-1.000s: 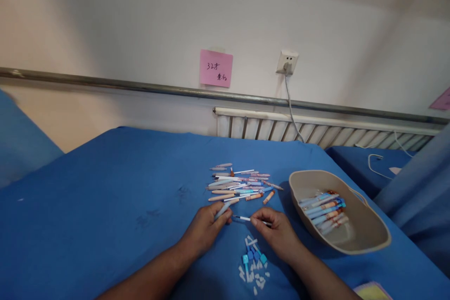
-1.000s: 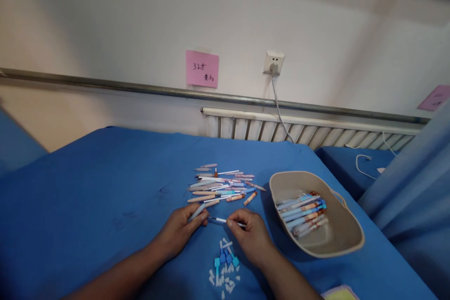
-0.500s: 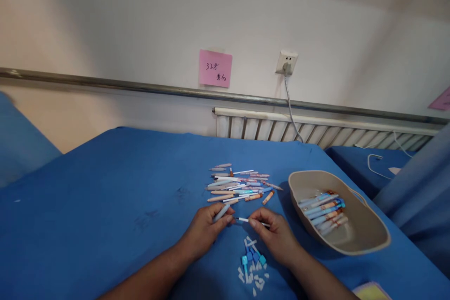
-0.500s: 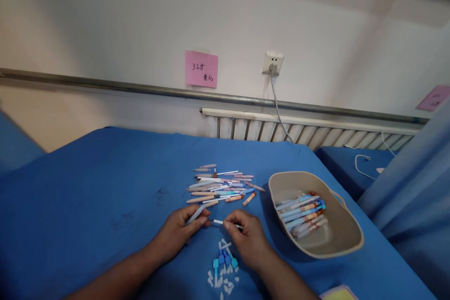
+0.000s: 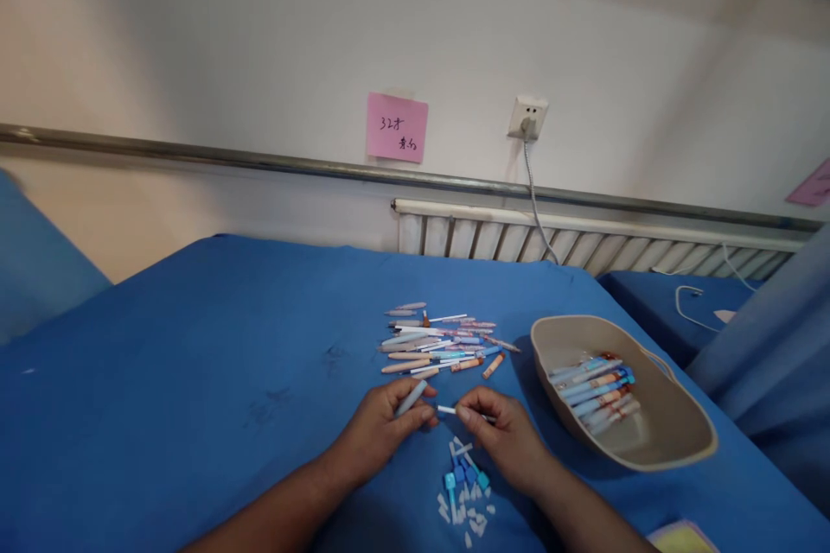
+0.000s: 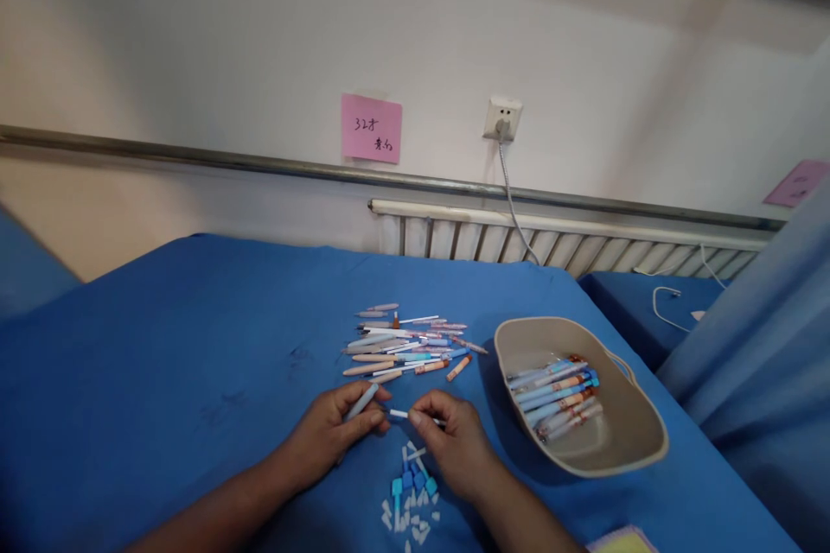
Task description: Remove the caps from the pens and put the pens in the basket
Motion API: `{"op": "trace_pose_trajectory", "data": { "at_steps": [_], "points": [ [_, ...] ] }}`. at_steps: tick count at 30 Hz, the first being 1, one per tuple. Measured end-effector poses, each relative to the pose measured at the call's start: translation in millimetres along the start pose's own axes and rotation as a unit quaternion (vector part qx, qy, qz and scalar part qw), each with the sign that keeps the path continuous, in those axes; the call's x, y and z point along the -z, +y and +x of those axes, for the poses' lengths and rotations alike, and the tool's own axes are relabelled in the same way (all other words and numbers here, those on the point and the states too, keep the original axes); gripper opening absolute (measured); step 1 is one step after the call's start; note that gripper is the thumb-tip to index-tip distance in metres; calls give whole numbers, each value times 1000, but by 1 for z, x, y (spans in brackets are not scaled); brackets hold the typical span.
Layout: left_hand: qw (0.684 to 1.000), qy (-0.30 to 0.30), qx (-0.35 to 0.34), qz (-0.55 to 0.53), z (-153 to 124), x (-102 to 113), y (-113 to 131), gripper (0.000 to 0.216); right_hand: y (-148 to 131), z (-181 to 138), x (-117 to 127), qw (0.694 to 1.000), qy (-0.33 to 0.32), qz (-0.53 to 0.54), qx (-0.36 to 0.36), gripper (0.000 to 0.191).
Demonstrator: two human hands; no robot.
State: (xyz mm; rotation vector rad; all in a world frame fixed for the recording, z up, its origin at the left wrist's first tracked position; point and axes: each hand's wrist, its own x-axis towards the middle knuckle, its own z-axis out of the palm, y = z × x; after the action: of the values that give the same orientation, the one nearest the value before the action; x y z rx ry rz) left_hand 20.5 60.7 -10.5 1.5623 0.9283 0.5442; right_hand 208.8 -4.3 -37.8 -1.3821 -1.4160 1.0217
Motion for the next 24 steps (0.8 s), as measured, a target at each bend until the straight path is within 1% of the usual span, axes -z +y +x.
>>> {"op": "trace_pose_trajectory", "data": {
  "at_steps": [3,6,9,12,15,24],
  "points": [
    [999,28,-4,16,0,2,2,33,3,2,1,999,13,30,-16,26],
    [998,52,-25,39,0,6,4,41,4,4,4,999,28,36,-9,28],
    [995,56,-36,79,1,10,4,46,3,5,7,998,43,38,-7,29],
    [991,40,-52,114,2,11,4,39,2,5,10,998,50,35,-9,29],
    [989,32,-76,123,2,11,5,30,3,5,10,998,48,25,-7,28],
    [982,23,-123,142,1,10,3,25,1,4,12,999,38,-7,12,26]
  ]
}}
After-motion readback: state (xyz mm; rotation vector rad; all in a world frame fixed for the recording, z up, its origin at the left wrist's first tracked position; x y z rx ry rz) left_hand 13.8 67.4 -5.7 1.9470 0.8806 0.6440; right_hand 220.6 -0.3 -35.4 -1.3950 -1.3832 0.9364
